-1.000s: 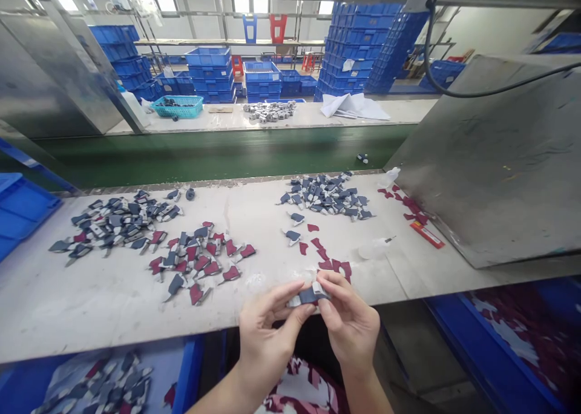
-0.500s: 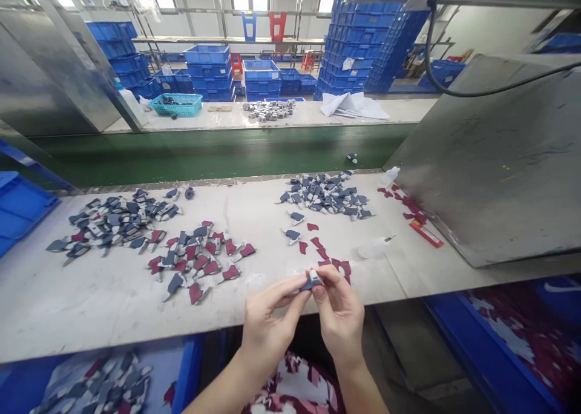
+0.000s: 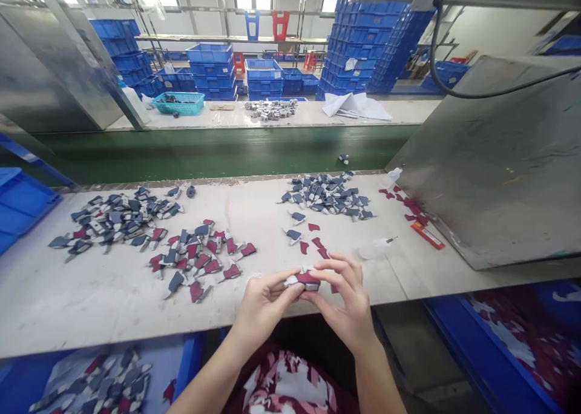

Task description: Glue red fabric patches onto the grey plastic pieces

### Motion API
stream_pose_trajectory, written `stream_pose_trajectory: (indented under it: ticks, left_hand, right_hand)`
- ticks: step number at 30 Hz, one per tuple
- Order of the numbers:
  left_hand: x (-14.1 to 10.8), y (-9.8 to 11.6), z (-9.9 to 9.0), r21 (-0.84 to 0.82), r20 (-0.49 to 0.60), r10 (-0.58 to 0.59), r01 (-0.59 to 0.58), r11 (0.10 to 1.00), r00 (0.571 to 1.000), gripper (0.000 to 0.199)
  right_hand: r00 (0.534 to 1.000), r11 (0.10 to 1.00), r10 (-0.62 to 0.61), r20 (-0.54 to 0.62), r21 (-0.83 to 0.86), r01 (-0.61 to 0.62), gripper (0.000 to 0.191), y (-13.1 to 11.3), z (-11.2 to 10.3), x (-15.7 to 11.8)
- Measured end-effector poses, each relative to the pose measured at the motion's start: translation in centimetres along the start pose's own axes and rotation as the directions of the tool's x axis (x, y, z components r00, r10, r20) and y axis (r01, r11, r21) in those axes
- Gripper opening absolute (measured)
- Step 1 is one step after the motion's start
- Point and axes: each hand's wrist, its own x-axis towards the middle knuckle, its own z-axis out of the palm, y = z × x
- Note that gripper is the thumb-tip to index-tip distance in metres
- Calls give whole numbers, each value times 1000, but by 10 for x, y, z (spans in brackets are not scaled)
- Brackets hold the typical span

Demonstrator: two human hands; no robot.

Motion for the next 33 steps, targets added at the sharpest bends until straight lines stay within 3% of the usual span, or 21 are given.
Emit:
stream_pose_trajectory:
  ticks: [3,6,11,16,19,22,27,30,32,33]
  left_hand:
    - [-1,4,0,-35,22,-26,26,999,999,32]
    - [-1,7,0,-33,22,-35,35,999,999,32]
    - [-2,6,2,-62,-36,-39,36,997,999,33]
    - [-2,5,0,-57,-70,-19,15,998,997,32]
    - [-3,6,-1,-46,-52,1,-3,999,999,32]
    - [-2,6,-2,-49,-60,-29,26,998,998,37]
    - [0,-2,-12,-99,-175,-140,125,987,975,34]
    - [0,-8,-30,-136,-273,-176,143,980,946,36]
    - [-2,-9,-50,-60,-442,-94,75,995,892,36]
    - [-4,-8,-61,27,-539,-16,36,999,842,34]
  right_hand:
    - [991,989,-131,18,-63,132,14,0,0,3]
    - [985,979,-170,15,-108,171,14,0,6,1]
    - [974,964,-203,-96,-197,182,15,-2,20,-5]
    - [968,985,-153,-197,-113,133,12,-2,23,-3]
    - [971,989,-141,-195,-80,128,14,1,21,-2]
    - [958,975,-212,-193,-103,195,7,3,22,-3]
    - [935,947,-316,-160,-122,298,16,2,34,-3]
    - [935,938,-345,-82,-55,342,26,0,42,-2]
    - [942,942,-334,-40,-36,333,28,2,43,-2]
    - [948,948,-317,-32,-45,315,28,6,42,-2]
